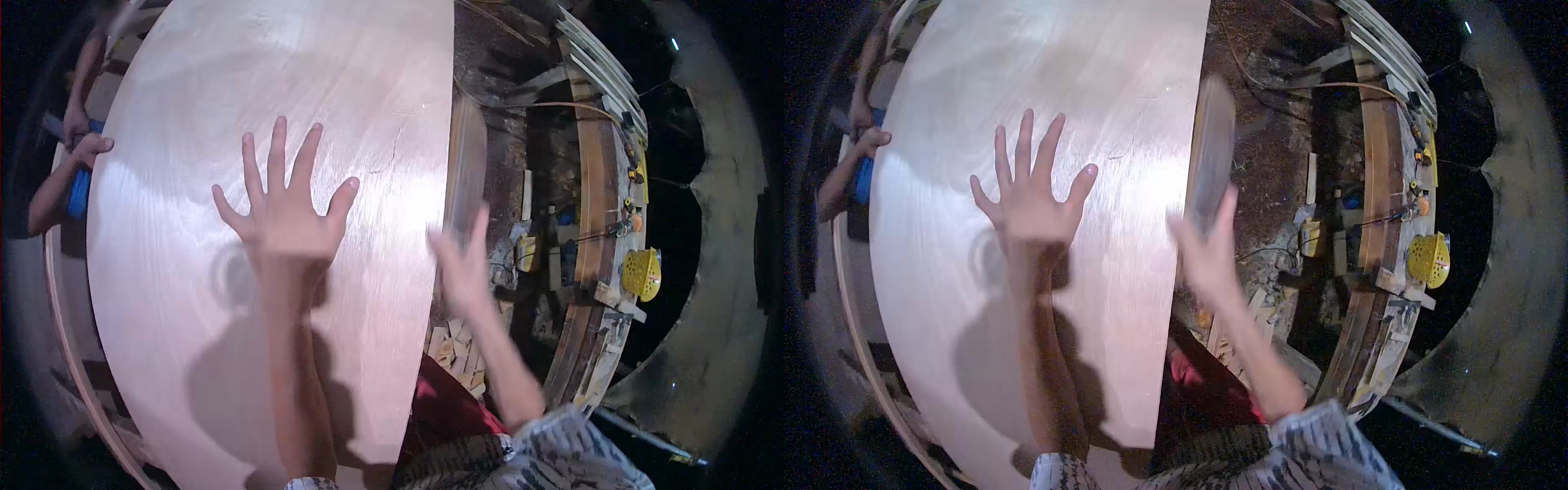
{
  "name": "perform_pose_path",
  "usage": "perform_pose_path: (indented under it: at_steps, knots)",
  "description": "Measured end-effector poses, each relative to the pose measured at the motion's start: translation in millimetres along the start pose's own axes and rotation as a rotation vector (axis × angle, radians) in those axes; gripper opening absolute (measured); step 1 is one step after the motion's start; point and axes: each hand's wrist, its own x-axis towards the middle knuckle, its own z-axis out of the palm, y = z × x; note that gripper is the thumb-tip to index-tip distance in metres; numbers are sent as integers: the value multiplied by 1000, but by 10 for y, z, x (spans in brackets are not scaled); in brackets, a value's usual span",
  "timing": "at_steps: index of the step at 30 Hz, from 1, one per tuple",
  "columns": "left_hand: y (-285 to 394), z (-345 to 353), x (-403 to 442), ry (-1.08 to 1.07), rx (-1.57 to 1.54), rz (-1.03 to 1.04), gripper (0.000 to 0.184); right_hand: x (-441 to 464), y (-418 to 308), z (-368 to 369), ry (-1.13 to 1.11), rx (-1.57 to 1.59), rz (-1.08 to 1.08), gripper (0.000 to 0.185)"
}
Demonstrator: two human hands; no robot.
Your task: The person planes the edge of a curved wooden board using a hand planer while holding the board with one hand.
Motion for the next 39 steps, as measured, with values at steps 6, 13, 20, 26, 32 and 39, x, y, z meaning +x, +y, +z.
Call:
perform_pose_path:
  at_steps: [6, 13, 20, 26, 32, 39]
  knots:
    - [-24, 33, 5, 0, 10, 7, 71, 1305, -547, -4, 27, -88, -180, 73]
    - [-103, 191, -2, -12, 73, 36, 73, -2112, 393, -85, -159, 221, 188, 89]
    - [-448, -5, -566, 75, -215, 122, 71, -1043, 256, -30, -107, 159, -67, 80]
    - [-714, -421, -1794, -36, 147, -61, 68, -2646, 723, -21, -118, -8, -129, 83]
    - [-692, -336, -1735, 16, 125, -56, 62, -2261, 788, 2, -59, -76, -66, 81]
    - [-640, -285, -1746, 69, 151, -62, 62, -2875, 832, -95, -241, 8, 72, 114]
